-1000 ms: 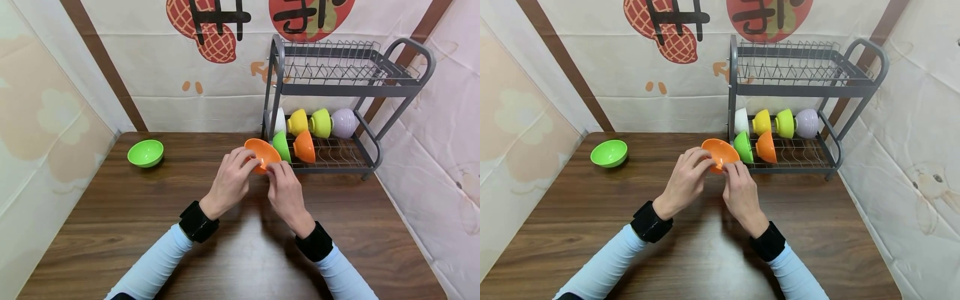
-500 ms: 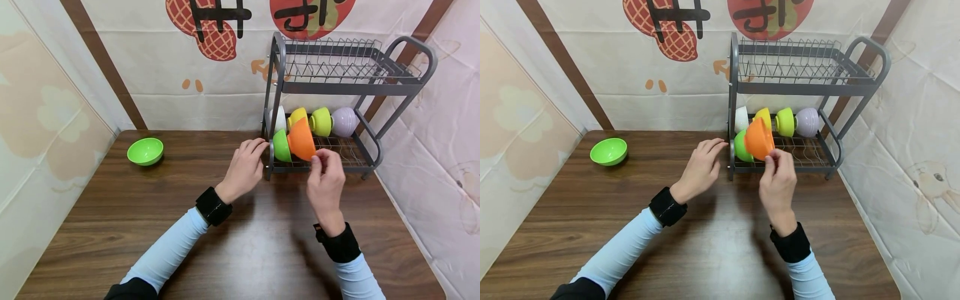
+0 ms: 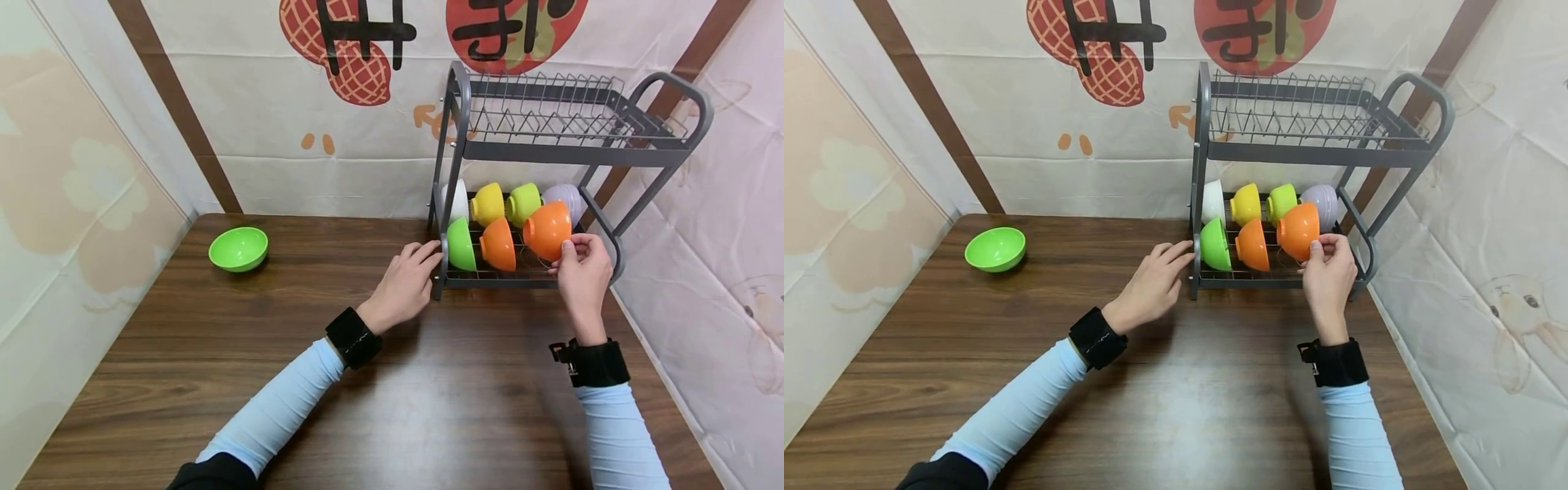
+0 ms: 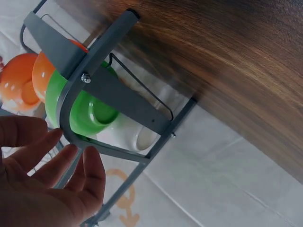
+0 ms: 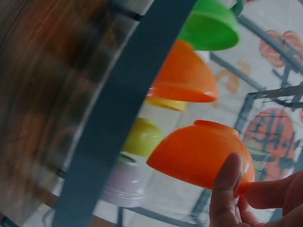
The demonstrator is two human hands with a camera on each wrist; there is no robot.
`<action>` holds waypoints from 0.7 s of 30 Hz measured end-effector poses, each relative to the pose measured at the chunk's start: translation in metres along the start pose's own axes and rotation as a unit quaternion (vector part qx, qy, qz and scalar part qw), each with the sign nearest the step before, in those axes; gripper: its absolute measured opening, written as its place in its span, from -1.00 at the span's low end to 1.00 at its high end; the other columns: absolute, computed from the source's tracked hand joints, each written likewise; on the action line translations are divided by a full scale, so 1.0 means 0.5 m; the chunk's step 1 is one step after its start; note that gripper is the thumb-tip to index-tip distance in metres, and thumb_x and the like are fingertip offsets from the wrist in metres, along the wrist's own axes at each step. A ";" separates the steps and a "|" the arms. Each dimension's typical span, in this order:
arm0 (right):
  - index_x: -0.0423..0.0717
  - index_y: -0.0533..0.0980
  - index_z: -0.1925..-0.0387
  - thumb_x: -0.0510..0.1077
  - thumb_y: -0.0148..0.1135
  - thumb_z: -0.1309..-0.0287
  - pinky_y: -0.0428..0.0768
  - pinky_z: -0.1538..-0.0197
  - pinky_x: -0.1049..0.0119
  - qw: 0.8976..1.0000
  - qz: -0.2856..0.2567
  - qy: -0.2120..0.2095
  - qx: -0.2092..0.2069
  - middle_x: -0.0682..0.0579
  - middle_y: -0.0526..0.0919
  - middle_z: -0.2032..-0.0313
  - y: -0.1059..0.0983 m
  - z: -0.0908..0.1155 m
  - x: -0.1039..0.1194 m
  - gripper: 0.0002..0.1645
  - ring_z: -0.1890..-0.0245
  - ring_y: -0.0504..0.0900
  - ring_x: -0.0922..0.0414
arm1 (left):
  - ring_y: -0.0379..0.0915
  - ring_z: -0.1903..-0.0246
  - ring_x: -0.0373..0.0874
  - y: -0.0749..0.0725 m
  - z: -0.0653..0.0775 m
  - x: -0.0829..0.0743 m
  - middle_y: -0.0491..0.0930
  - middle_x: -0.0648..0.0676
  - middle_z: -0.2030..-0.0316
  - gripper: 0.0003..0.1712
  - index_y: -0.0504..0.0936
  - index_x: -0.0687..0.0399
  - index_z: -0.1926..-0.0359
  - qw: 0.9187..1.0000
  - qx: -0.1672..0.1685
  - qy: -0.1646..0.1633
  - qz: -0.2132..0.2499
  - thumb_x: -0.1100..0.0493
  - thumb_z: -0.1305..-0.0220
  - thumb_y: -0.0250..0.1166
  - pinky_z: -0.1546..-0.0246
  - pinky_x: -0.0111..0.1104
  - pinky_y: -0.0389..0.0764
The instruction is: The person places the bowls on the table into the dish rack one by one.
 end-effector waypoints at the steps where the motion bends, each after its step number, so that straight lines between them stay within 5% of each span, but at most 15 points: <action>1: -0.35 0.51 -0.09 -0.18 0.16 -0.55 0.60 0.45 0.54 1.000 0.001 0.017 0.009 -0.10 0.59 0.24 0.002 -0.008 -0.010 -0.70 0.59 0.60 0.32 | 0.27 -0.37 0.12 0.001 -0.001 -0.001 0.30 0.15 -0.52 -0.45 0.52 0.18 -0.42 1.000 -0.001 0.001 0.001 0.35 -0.44 0.21 -0.18 -0.01 0.47; 12: -0.30 0.44 -0.23 -0.08 0.08 -0.60 0.68 0.37 0.43 0.980 -0.005 0.161 0.115 -0.14 0.55 0.17 0.027 -0.044 -0.079 -0.60 0.54 0.63 0.26 | 0.27 -0.37 0.11 0.007 -0.002 -0.005 0.25 0.14 -0.55 -0.44 0.50 0.15 -0.45 1.000 0.010 0.006 -0.015 0.33 -0.46 0.17 -0.14 -0.05 0.51; 21: -0.34 0.46 -0.19 -0.10 0.10 -0.59 0.71 0.38 0.37 0.979 0.039 0.134 0.152 -0.25 0.59 0.15 0.037 -0.054 -0.075 -0.61 0.52 0.69 0.18 | 0.28 -0.35 0.11 0.007 0.003 -0.004 0.24 0.14 -0.55 -0.45 0.52 0.14 -0.44 1.000 0.011 0.008 -0.008 0.32 -0.46 0.17 -0.11 -0.05 0.52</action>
Point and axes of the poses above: each hand's wrist, its own z-axis away from the middle knuckle, its own y-axis out of the palm, x = y × z, the point moved 5 cm from there along -z, towards the middle knuckle
